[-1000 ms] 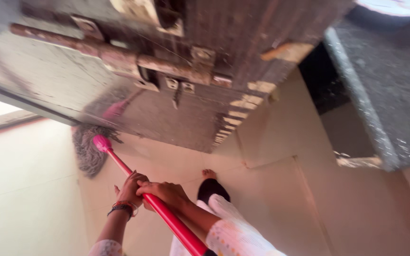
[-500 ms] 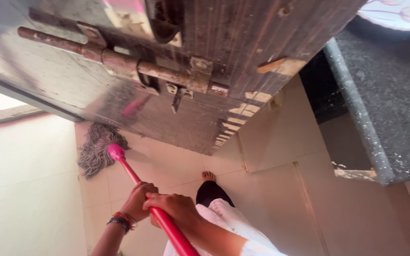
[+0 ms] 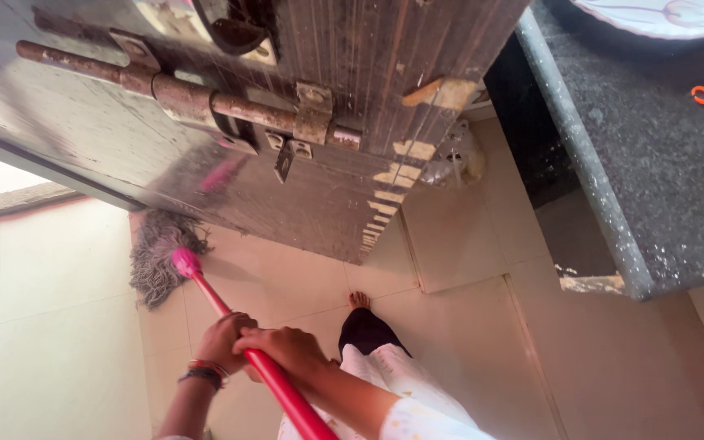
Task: The person mops a tiled floor using a mop, moving the mop head back and forth across the surface and around a wooden door.
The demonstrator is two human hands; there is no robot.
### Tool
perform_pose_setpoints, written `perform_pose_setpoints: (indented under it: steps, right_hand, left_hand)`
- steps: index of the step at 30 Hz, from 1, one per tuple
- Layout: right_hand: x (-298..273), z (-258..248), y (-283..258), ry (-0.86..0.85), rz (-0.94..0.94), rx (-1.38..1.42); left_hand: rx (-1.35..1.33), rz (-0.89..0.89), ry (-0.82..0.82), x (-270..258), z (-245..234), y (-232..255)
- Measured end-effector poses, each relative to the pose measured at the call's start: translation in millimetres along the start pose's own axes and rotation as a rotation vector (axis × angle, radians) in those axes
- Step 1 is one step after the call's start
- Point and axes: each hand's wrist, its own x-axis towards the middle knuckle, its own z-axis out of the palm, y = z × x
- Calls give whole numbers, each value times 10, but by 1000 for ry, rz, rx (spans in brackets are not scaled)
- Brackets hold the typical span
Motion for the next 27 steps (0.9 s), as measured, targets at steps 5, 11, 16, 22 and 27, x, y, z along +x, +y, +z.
perform_pose_setpoints:
  steps: [5, 11, 16, 22, 27]
  right_hand:
    - [-372, -398, -350, 6, 63, -28]
    - [-153, -232, -399, -51, 129, 131]
    - [402, 220, -180, -23, 73, 82]
    - [28, 395, -108, -62, 56, 10]
    - [-365, -185, -324, 7, 58, -64]
  left_hand:
    - [130, -177, -74, -98, -116, 703]
    - [15, -164, 143, -164, -4, 247]
    - [-120, -319, 95, -97, -91, -295]
    - [24, -100, -87, -294, 105, -365]
    - [-319, 100, 334, -253, 350, 248]
